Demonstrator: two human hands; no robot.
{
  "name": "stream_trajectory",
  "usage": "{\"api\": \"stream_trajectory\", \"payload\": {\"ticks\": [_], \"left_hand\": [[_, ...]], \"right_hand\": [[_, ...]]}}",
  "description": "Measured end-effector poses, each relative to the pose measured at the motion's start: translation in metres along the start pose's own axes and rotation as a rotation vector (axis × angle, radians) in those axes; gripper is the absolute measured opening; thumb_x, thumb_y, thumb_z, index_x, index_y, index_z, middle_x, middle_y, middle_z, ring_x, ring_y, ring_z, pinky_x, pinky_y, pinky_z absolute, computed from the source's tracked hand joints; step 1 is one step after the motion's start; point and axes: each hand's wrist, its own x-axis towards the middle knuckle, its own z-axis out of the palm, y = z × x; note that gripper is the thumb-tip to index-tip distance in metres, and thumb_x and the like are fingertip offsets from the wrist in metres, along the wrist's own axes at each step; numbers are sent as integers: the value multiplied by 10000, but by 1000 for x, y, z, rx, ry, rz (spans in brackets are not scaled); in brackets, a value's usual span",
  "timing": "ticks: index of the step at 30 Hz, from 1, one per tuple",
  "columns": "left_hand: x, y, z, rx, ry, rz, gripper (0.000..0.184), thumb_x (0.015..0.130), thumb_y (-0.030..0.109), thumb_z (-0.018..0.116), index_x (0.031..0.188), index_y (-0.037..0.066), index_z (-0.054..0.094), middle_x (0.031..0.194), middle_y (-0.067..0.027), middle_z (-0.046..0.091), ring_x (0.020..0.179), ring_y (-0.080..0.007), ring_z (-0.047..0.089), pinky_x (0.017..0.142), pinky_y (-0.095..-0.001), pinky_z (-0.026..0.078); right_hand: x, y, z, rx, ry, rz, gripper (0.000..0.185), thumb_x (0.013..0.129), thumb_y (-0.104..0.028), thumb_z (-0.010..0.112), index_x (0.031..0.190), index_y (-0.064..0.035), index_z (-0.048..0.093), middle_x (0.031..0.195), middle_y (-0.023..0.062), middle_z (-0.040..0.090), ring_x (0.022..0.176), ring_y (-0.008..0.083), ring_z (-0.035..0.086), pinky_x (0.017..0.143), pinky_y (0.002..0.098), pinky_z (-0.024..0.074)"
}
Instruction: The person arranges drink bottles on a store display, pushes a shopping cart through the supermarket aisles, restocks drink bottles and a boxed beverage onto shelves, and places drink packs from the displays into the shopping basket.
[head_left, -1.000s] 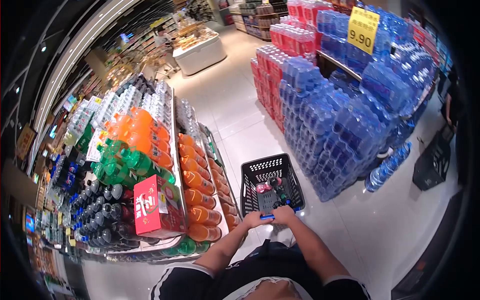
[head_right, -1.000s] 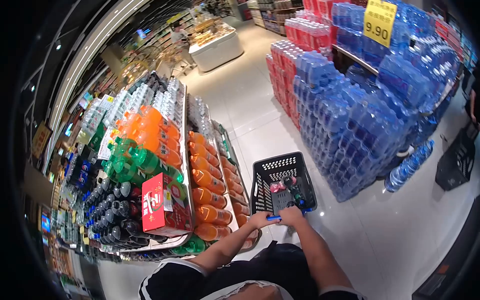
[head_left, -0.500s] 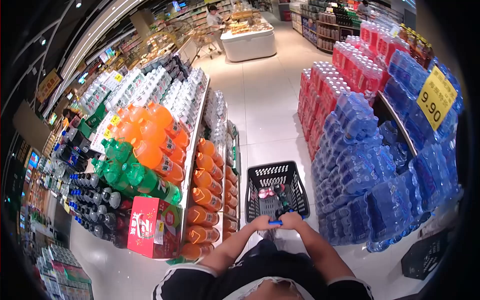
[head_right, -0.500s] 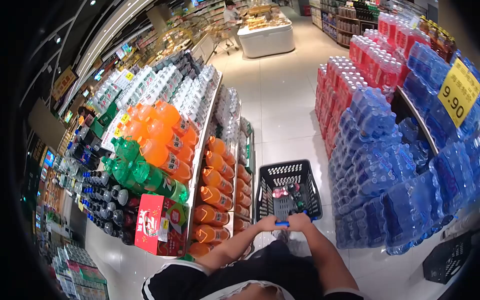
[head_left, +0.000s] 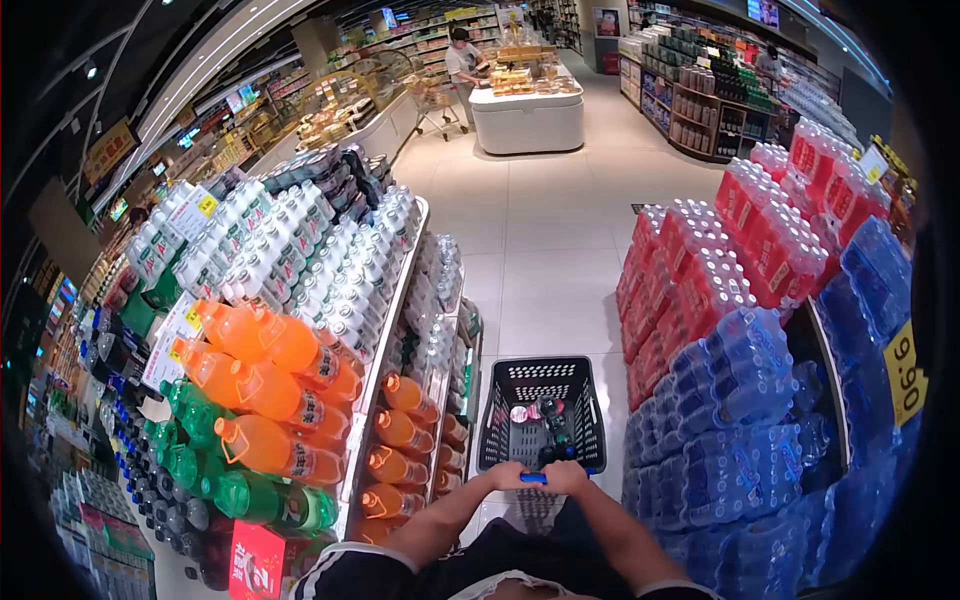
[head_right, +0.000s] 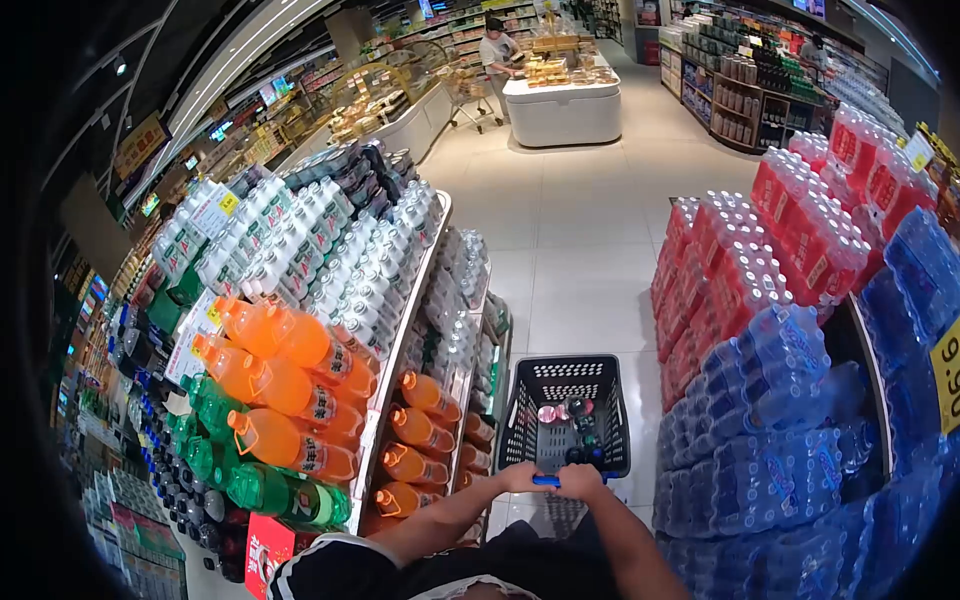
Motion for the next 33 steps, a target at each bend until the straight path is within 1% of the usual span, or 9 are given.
{"api": "stream_trajectory", "payload": {"ticks": [5,8,10,12,14,18,24,28,33], "left_hand": [[46,-16,-51,88,247,-123,627,637,680,587,800,77,654,760,-176,631,754,-329,625,667,-414,488],[62,-5,-78,91,450,-147,504,717,521,642,950,77,599,784,-150,627,779,-326,618,686,-395,486],[73,-10,-96,-9,595,-29,452,753,389,668,1033,53,555,901,-149,613,821,-308,611,712,-384,484],[71,-2,-129,-133,750,-68,416,769,292,670,1052,20,533,987,-157,584,891,-299,588,760,-377,472],[61,-5,-168,-108,936,-86,370,788,237,639,1065,19,526,1001,-162,573,925,-307,568,810,-378,450],[31,-33,-266,172,1115,-202,351,783,179,611,1086,38,505,1049,-163,527,1013,-332,504,867,-385,401],[28,-65,-432,371,1394,-300,349,769,138,597,1093,40,515,1064,-164,510,1021,-343,489,886,-392,387],[58,-114,-528,514,1467,-400,469,747,216,636,1155,46,477,1125,-166,479,1046,-336,470,888,-409,383],[99,-177,-590,590,1304,-638,586,719,291,668,1185,17,444,1114,-160,502,1025,-332,507,841,-423,416]], "right_hand": [[71,41,-47,17,-16,-61,433,720,-502,600,843,-92,664,835,148,650,801,309,638,712,422,510],[106,64,-75,10,-8,-65,433,735,-489,591,876,-88,673,884,141,655,813,298,643,730,402,515],[126,80,-94,28,-7,-65,400,716,-461,610,860,-93,675,862,142,657,779,303,647,707,406,520],[148,99,-102,10,45,-98,383,706,-443,618,844,-90,676,841,141,657,759,306,648,696,407,521],[161,107,-108,12,89,-125,366,697,-424,625,828,-87,677,820,141,658,739,310,649,685,408,523],[191,122,-134,-7,73,-135,353,691,-423,634,835,-103,673,786,133,649,744,292,639,668,410,516],[246,136,-179,-5,-35,-80,398,680,-448,637,843,-88,677,832,141,658,768,303,648,707,406,518],[276,145,-214,-16,-25,-6,400,672,-474,625,822,-108,682,826,131,661,749,294,648,695,399,518],[327,167,-251,-27,-27,-9,369,682,-457,620,843,-132,686,814,119,661,744,279,648,669,404,519]]}}
